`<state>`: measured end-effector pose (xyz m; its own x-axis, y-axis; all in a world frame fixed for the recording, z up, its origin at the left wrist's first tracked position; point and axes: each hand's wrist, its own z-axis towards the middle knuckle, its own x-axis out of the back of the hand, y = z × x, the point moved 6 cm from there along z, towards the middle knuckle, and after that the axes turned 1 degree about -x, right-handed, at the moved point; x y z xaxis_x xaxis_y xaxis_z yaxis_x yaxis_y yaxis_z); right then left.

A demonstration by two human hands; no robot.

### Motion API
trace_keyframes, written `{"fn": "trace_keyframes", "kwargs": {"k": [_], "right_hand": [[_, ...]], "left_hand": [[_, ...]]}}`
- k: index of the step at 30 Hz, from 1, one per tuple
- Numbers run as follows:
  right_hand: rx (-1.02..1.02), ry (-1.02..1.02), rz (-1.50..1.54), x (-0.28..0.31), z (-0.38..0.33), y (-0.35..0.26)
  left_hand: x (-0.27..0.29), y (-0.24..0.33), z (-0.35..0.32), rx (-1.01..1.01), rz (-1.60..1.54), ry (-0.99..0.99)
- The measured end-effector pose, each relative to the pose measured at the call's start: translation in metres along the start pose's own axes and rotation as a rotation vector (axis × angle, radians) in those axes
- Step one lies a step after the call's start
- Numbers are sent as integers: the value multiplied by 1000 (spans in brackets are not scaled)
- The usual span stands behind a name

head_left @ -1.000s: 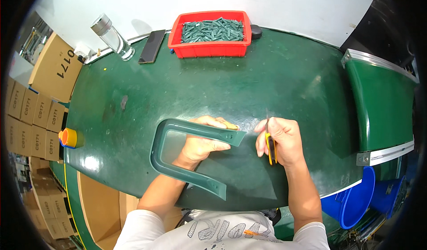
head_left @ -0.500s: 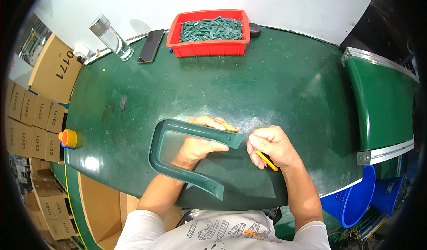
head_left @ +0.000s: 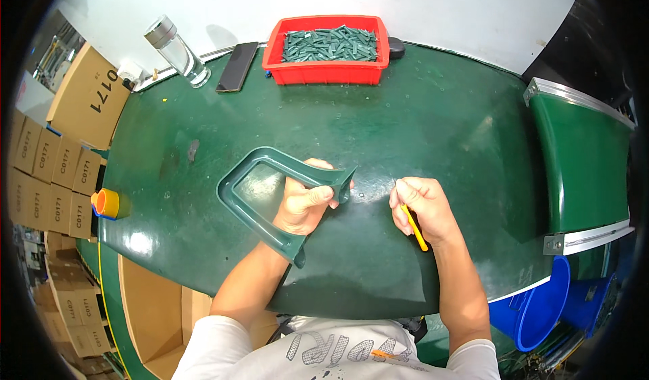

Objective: The recorder gathers green plastic U-shaped parts from a workstation, packs them into a box, seals the box with tape, and moves to another station to inspect and deburr similar parts using a utility knife.

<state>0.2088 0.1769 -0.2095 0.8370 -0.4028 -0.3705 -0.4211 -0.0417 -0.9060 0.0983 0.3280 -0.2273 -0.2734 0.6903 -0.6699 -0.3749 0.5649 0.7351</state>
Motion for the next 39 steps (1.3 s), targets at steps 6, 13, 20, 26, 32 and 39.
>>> {"fn": "trace_keyframes", "kwargs": {"k": [6,13,20,26,32,39], "right_hand": [[-15,21,72,0,8,9],[-14,94,155,10,12,12],[-14,115,133,9,13,11],[4,120,139,11,12,11],[25,114,100,8,13,11],[255,95,-85,-15,-6,-19]], "left_hand": [[5,-7,-2,46,-148,-31],[6,-9,-5,61,-504,-130],[14,-12,-3,69,-583,-105],[9,-13,-3,89,-578,-80],[9,-12,-4,80,-545,-48],[11,-12,-6,363,-308,302]]}}
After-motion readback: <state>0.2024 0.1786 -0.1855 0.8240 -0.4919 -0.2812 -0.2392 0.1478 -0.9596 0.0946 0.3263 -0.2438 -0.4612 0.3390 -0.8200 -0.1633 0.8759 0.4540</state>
